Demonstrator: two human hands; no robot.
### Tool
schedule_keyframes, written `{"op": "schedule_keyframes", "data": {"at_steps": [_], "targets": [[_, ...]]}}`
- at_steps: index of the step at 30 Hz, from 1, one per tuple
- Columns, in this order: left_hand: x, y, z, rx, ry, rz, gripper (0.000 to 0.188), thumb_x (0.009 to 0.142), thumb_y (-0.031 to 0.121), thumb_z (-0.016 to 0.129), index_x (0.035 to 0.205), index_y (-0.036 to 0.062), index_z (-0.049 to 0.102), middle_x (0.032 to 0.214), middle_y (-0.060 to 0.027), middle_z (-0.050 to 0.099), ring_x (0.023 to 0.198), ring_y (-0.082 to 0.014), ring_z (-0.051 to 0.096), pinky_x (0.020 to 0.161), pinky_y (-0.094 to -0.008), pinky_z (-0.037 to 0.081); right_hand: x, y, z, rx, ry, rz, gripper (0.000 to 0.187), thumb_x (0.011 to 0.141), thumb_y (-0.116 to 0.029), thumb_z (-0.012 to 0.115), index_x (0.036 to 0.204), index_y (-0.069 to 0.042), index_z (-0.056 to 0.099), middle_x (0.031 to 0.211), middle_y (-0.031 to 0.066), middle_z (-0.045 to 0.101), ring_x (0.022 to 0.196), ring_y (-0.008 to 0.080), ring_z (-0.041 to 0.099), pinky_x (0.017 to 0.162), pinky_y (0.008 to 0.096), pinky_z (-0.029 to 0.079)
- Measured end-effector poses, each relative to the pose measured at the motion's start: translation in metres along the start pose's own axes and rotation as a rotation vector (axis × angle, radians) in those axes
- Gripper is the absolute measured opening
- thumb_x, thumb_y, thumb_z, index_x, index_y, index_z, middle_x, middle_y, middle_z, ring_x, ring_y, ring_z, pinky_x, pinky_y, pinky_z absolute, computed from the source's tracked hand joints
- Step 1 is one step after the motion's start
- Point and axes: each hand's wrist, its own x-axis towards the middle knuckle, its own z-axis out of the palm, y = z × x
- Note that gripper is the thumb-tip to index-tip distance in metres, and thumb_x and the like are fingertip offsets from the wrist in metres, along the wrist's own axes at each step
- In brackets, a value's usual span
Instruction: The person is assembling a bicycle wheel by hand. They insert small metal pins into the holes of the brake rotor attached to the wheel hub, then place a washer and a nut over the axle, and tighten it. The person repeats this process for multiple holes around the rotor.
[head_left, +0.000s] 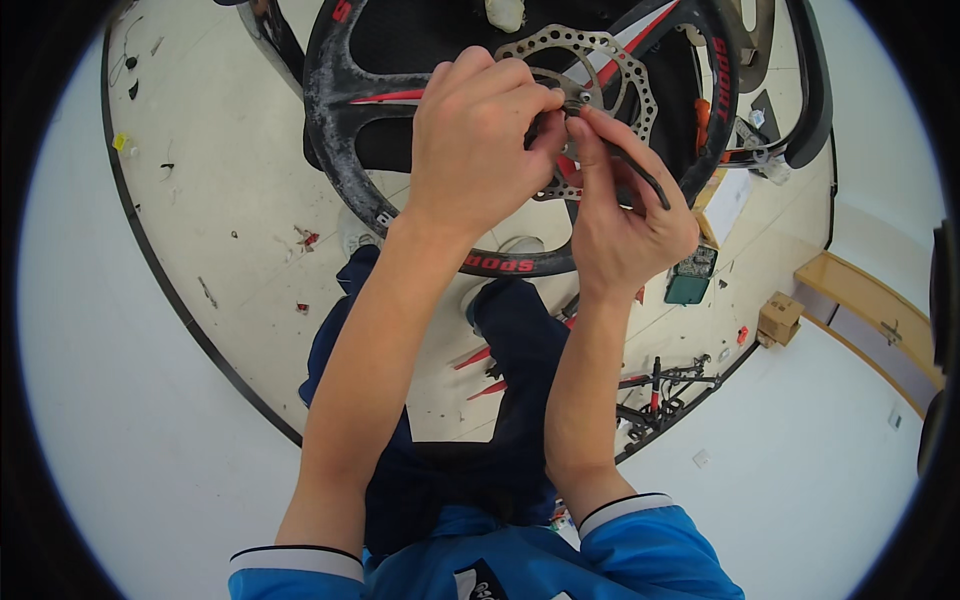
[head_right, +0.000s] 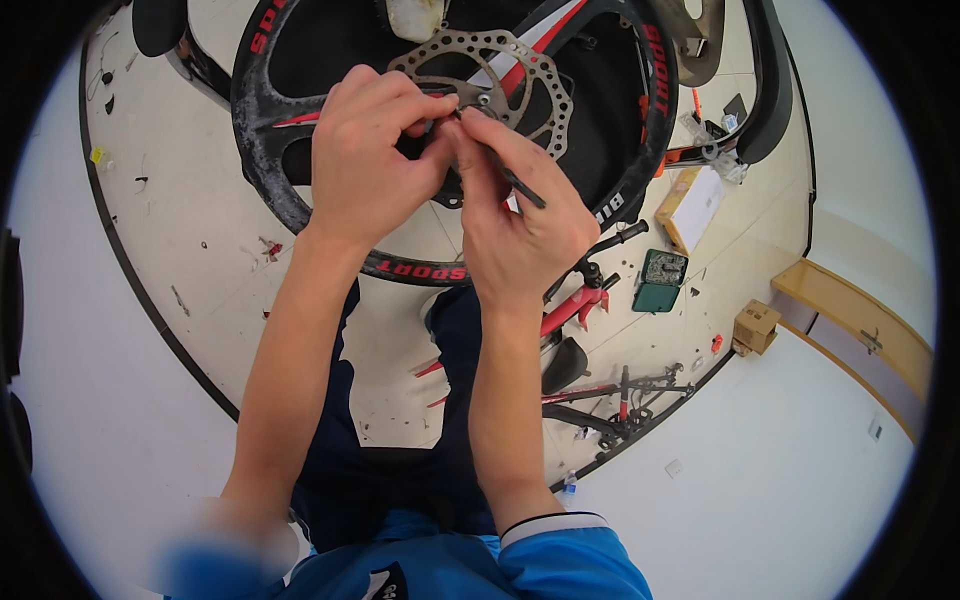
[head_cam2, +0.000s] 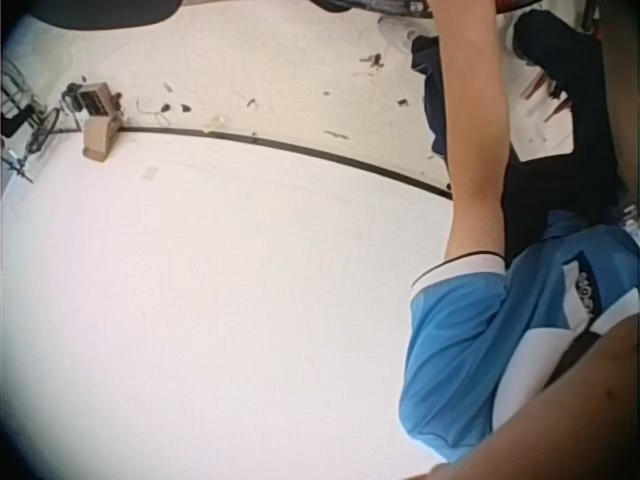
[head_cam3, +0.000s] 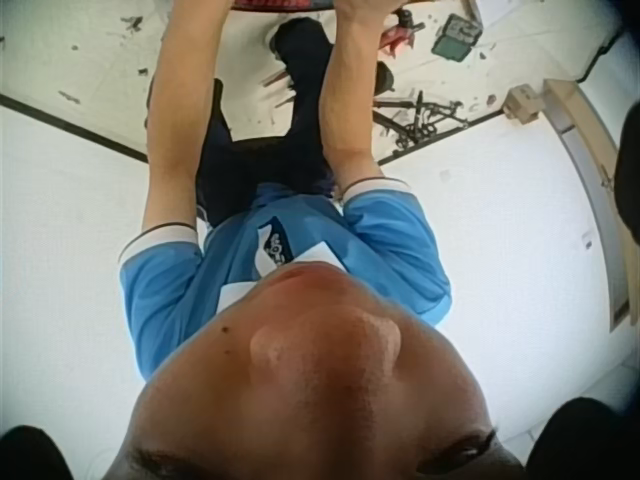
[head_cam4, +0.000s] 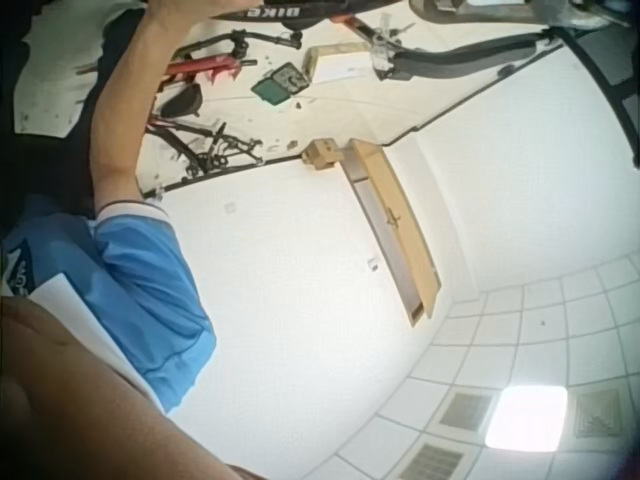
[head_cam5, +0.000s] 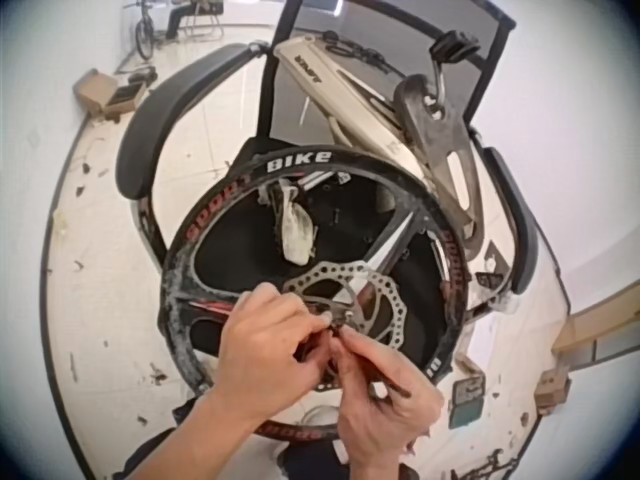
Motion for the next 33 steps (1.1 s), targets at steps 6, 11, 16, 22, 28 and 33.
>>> {"op": "schedule_keyframes", "data": {"at_steps": [6,11,16,22,28,33], "targets": [[0.002,-0.003,-0.004,-0.024,-0.056,0.013,0.015,0.067,0.010,0.080,0.082,0.0080,0.078,0.074,0.0016,0.062,0.079,-0.0204,0.056,0.071,-0.0349,0.045,0.001,0.003,0.003,0.003,0.049,0.008,0.015,0.078,-0.003,0.087,0.090,-0.001,0.077,0.079,0.0054,0.075,0.063,0.0080,0.065,0.055,0.0195,0.048],[0.000,-0.002,-0.002,-0.053,0.002,-0.036,0.013,0.069,0.011,0.081,0.081,0.0088,0.078,0.076,0.0023,0.063,0.079,-0.0202,0.057,0.072,-0.0341,0.046,0.003,0.008,0.006,0.087,0.065,0.035,0.016,0.079,-0.005,0.088,0.088,0.000,0.076,0.079,0.0041,0.074,0.062,0.0076,0.064,0.054,0.0195,0.048],[0.001,-0.003,-0.003,-0.024,0.001,0.003,0.012,0.069,0.011,0.081,0.081,0.0090,0.078,0.076,0.0018,0.063,0.078,-0.0203,0.057,0.072,-0.0339,0.046,0.008,-0.001,0.003,0.071,-0.047,0.053,0.015,0.083,-0.001,0.081,0.097,0.000,0.076,0.085,0.0054,0.075,0.063,0.0076,0.066,0.056,0.0190,0.049],[0.003,-0.004,-0.003,-0.010,-0.027,0.022,0.012,0.069,0.010,0.080,0.081,0.0088,0.078,0.075,0.0014,0.064,0.078,-0.0208,0.056,0.071,-0.0349,0.046,0.005,-0.002,0.002,0.245,-0.097,0.142,0.023,0.086,0.002,0.077,0.109,0.001,0.076,0.091,0.0067,0.077,0.065,0.0079,0.069,0.057,0.0189,0.050],[0.005,0.002,-0.007,-0.072,-0.030,-0.001,0.018,0.070,0.002,0.078,0.088,0.0083,0.078,0.077,0.0007,0.066,0.074,-0.0193,0.056,0.064,-0.0304,0.048,0.002,0.003,0.000,0.120,-0.071,0.054,0.018,0.083,0.000,0.082,0.100,0.003,0.075,0.092,0.0078,0.077,0.063,0.0077,0.066,0.059,0.0184,0.051],[0.005,-0.003,-0.007,-0.114,0.003,0.041,0.019,0.070,0.001,0.077,0.087,0.0086,0.078,0.079,0.0009,0.066,0.077,-0.0189,0.057,0.064,-0.0301,0.048,0.006,0.002,-0.001,0.094,-0.090,-0.012,0.020,0.085,0.001,0.080,0.103,0.005,0.073,0.098,0.0110,0.077,0.070,0.0072,0.067,0.059,0.0177,0.052]]}}
